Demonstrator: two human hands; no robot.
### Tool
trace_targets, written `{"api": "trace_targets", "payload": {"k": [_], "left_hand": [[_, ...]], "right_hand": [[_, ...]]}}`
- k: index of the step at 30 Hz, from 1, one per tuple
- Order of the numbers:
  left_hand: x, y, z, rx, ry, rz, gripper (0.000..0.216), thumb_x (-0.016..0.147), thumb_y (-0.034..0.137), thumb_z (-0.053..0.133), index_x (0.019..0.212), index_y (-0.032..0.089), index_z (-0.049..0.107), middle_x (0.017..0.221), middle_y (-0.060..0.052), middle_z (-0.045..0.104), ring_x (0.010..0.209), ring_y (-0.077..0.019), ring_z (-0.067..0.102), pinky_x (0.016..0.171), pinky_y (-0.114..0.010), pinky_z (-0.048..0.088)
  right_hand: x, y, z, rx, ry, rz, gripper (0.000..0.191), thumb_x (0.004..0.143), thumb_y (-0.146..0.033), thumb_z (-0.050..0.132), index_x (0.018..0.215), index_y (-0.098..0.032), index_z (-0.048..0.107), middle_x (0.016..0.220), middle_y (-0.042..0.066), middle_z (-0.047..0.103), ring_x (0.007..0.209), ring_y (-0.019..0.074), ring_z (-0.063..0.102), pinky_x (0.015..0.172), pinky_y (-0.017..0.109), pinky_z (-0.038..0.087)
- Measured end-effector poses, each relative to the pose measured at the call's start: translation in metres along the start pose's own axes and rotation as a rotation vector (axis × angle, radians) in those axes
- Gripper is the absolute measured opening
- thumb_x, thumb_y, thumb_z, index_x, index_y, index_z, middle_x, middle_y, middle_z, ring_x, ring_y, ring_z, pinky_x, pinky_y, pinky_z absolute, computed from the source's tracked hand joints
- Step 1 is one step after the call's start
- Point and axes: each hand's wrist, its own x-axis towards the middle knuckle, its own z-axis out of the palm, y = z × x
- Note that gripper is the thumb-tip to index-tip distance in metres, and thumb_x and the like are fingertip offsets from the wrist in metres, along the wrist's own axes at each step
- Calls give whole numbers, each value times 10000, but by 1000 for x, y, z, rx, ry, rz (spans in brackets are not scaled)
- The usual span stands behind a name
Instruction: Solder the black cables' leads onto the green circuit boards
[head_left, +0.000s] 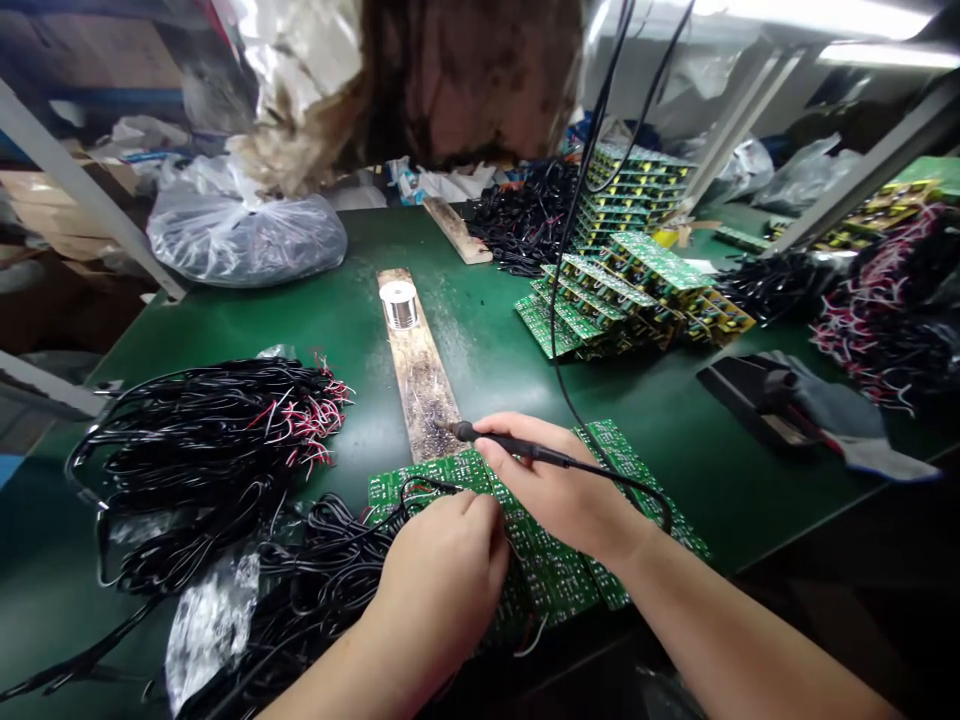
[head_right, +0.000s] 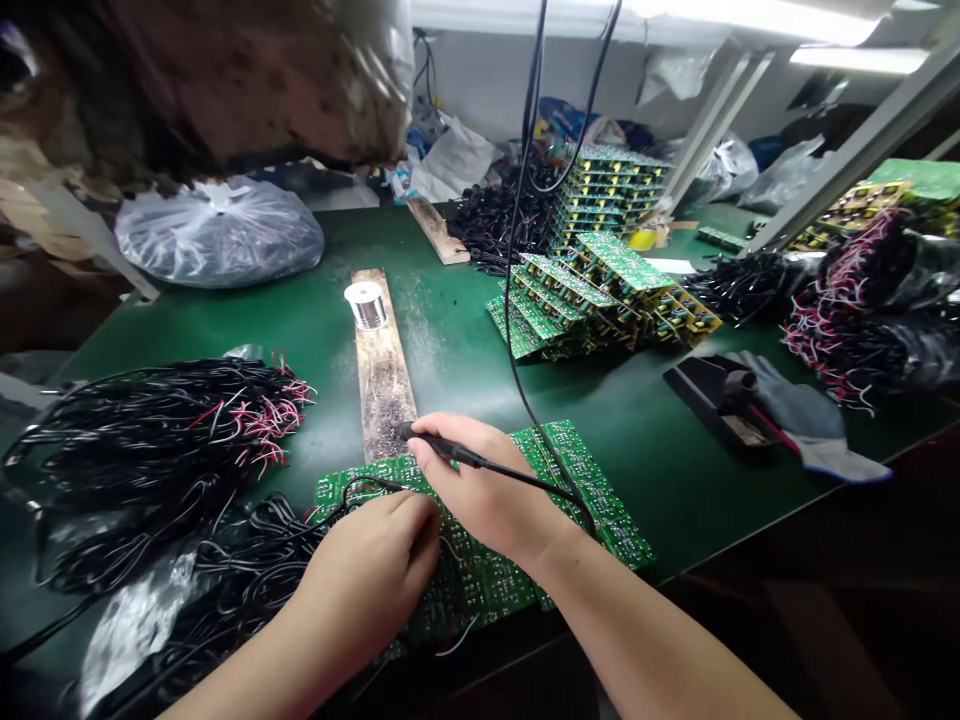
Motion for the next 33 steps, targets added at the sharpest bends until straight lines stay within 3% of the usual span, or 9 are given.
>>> {"api": "trace_targets", "payload": {"k": [6,11,15,19,25,29,33], "left_hand": [[-1,-1,2,-29,17,-4,184,985,241,456,829,229,552,857,-14,659,770,-204,614,654,-334,405],[7,-9,-10,-121,-43,-23,214,1004,272,440,844,238,578,868,1,691,789,-196,641,680,-327,426],[18,-13,-18,-66,-115,-32,253,997,274,427,813,241,597,832,1,708,740,-199,645,646,-323,409],[24,-11,-13,25,-152,-41,249,986,291,446,807,236,610,845,-13,723,757,-208,659,643,-317,409],[21,-8,-14,-34,-180,-120,196,957,316,493,820,256,619,836,9,724,770,-208,656,651,-310,401],[20,-3,-18,-108,-168,-140,176,955,328,496,867,265,635,858,19,721,803,-201,654,706,-315,422],[22,2,-13,-31,-165,-118,167,943,303,500,833,252,615,830,15,705,758,-193,637,651,-305,379]], "right_hand": [[1,-2,1,-35,-2,-2,167,990,-314,596,1096,-263,714,1037,-18,766,913,152,707,871,291,563],[-9,-7,-9,-51,32,-16,184,994,-316,587,1116,-255,711,1080,4,763,983,173,709,901,300,560],[-37,-7,-28,-83,113,24,178,985,-303,611,1132,-277,707,1096,-4,758,1007,169,705,930,296,552],[-78,1,-46,-143,192,98,159,964,-293,636,1104,-309,710,1033,-19,757,919,154,713,866,269,577],[-132,7,-59,-212,213,161,145,957,-295,616,1073,-348,686,968,-46,749,843,138,722,821,231,596],[-141,4,-58,-189,242,161,150,960,-284,600,1071,-353,674,942,-54,761,790,131,740,752,214,611],[-136,2,-55,-212,258,115,129,955,-276,594,1026,-323,691,900,-36,768,774,137,747,732,214,625]]}}
